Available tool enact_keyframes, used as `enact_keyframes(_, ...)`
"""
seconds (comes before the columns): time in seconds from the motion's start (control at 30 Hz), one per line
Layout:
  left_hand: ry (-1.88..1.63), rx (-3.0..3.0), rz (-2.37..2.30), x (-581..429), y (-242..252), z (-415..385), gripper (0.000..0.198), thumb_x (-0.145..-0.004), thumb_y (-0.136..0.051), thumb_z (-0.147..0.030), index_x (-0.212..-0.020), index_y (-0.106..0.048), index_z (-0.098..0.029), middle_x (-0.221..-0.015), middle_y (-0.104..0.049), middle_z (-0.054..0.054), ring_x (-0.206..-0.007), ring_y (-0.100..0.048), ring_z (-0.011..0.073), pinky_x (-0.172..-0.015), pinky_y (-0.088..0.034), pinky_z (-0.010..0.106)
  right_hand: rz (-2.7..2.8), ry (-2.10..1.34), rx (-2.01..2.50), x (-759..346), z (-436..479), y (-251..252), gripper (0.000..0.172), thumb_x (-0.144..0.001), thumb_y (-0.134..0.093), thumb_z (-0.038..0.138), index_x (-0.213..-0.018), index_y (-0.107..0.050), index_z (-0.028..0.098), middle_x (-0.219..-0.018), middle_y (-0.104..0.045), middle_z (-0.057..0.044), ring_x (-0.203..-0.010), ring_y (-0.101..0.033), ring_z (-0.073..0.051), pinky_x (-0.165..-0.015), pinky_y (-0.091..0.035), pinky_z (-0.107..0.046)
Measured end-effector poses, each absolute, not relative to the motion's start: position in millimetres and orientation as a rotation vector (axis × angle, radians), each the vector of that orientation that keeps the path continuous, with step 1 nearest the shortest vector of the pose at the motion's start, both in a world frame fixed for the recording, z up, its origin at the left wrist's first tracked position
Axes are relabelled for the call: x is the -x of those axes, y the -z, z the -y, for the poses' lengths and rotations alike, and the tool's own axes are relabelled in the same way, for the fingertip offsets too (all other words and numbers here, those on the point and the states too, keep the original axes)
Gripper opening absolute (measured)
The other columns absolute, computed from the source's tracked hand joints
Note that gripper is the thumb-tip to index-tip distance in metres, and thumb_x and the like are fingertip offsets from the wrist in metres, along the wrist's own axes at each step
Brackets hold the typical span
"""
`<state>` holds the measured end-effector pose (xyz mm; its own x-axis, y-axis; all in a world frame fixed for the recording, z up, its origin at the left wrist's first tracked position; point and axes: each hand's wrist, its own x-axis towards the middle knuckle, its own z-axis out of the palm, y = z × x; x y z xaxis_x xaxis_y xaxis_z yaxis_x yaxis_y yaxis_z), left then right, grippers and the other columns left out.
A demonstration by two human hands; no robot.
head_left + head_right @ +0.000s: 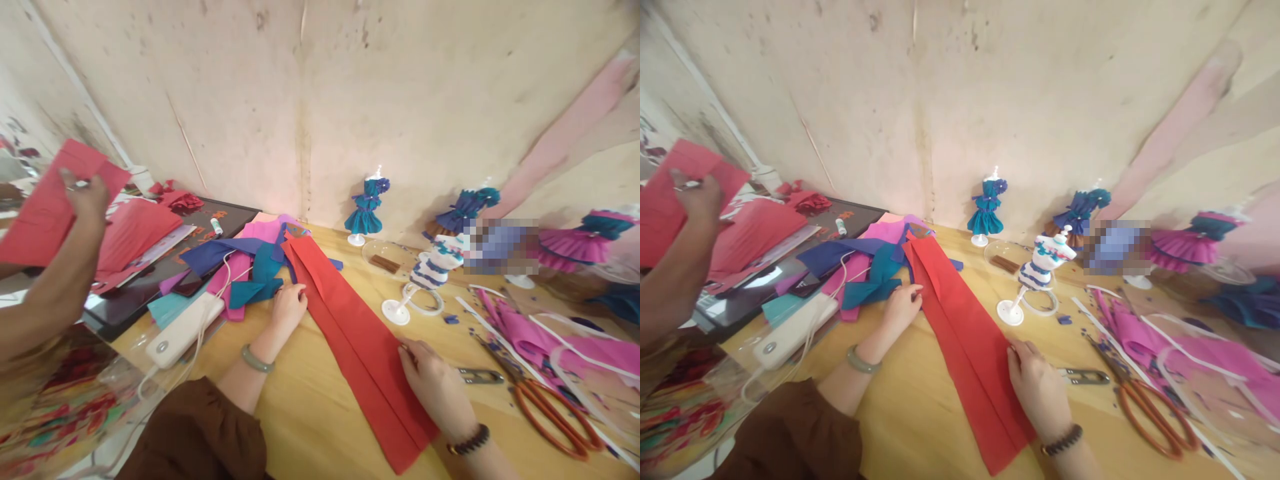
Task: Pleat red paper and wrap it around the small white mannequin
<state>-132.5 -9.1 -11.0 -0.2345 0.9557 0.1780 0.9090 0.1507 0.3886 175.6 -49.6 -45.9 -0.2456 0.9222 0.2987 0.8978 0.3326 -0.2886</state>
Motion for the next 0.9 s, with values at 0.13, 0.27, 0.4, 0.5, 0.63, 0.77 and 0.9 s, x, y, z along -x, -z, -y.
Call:
enact_keyframes(0.13, -0.585, -1.9, -2.385, 132, 11, 12, 0.025, -0.089, -0.05, -0.019, -0.102, -0.072, -0.016, -0.106, -0.07, 0.013, -0.103, -0.062, 0.0261, -0.094, -0.046, 0.039, 2.229, 0.047, 1.571, -183, 47, 46, 0.027, -0.096, -0.038, 0.025, -0.1, -0.064, 0.019, -0.091, -0.07, -0.009, -0.08, -0.069, -0.023, -0.072, -0.053, -0.034)
enact_keyframes(0.27, -0.558, -2.007, -2.383, 132, 8, 11, 0.032, -0.092, -0.049, -0.027, -0.115, -0.067, -0.015, -0.134, -0.057, 0.015, -0.128, -0.046, 0.0306, -0.103, -0.04, 0.044, 2.282, 0.136, 1.304, -173, 51, 38, 0.026, -0.095, -0.041, 0.023, -0.104, -0.065, 0.016, -0.097, -0.066, -0.013, -0.087, -0.064, -0.027, -0.081, -0.053, -0.042)
enact_keyframes(0.4, -0.459, -2.161, -2.24, 131, 13, 8, 0.041, -0.091, -0.053, -0.032, -0.131, -0.058, -0.019, -0.15, -0.045, 0.007, -0.143, -0.03, 0.0256, -0.117, -0.026, 0.044, 2.348, 0.05, 1.076, -158, 58, 39, 0.026, -0.097, -0.045, 0.027, -0.11, -0.064, 0.016, -0.102, -0.064, -0.013, -0.091, -0.063, -0.024, -0.082, -0.055, -0.038)
enact_keyframes(0.5, -0.421, -2.111, -2.289, 133, 19, 7, 0.046, -0.092, -0.052, -0.04, -0.132, -0.057, -0.017, -0.148, -0.047, 0.012, -0.142, -0.032, 0.0298, -0.116, -0.025, 0.05, 2.38, 0.063, 1.081, -155, 60, 43, 0.027, -0.096, -0.047, 0.031, -0.11, -0.065, 0.016, -0.101, -0.064, -0.012, -0.09, -0.064, -0.024, -0.08, -0.056, -0.038)
enact_keyframes(0.63, -0.423, -1.992, -2.42, 138, 18, 9, 0.046, -0.092, -0.051, -0.042, -0.127, -0.06, -0.014, -0.143, -0.051, 0.018, -0.138, -0.038, 0.0341, -0.111, -0.033, 0.05, 2.396, 0.129, 1.13, -158, 60, 43, 0.033, -0.093, -0.054, 0.04, -0.109, -0.066, 0.014, -0.1, -0.065, -0.014, -0.089, -0.064, -0.027, -0.077, -0.057, -0.04)
enact_keyframes(0.77, -0.432, -1.995, -2.427, 139, 15, 9, 0.045, -0.09, -0.054, -0.04, -0.125, -0.061, -0.012, -0.141, -0.052, 0.018, -0.136, -0.039, 0.0345, -0.109, -0.037, 0.049, 2.408, 0.168, 1.16, -155, 63, 36, 0.038, -0.088, -0.062, 0.045, -0.109, -0.066, 0.013, -0.1, -0.065, -0.015, -0.087, -0.062, -0.029, -0.075, -0.056, -0.043)
enact_keyframes(0.9, -0.496, -2.099, -2.378, 138, 15, 8, 0.041, -0.088, -0.057, -0.035, -0.123, -0.064, -0.013, -0.147, -0.045, 0.016, -0.141, -0.033, 0.0336, -0.113, -0.034, 0.047, 2.409, 0.082, 1.182, -151, 67, 30, 0.019, -0.091, -0.057, 0.029, -0.098, -0.067, 0.015, -0.095, -0.066, -0.012, -0.083, -0.062, -0.026, -0.074, -0.054, -0.041)
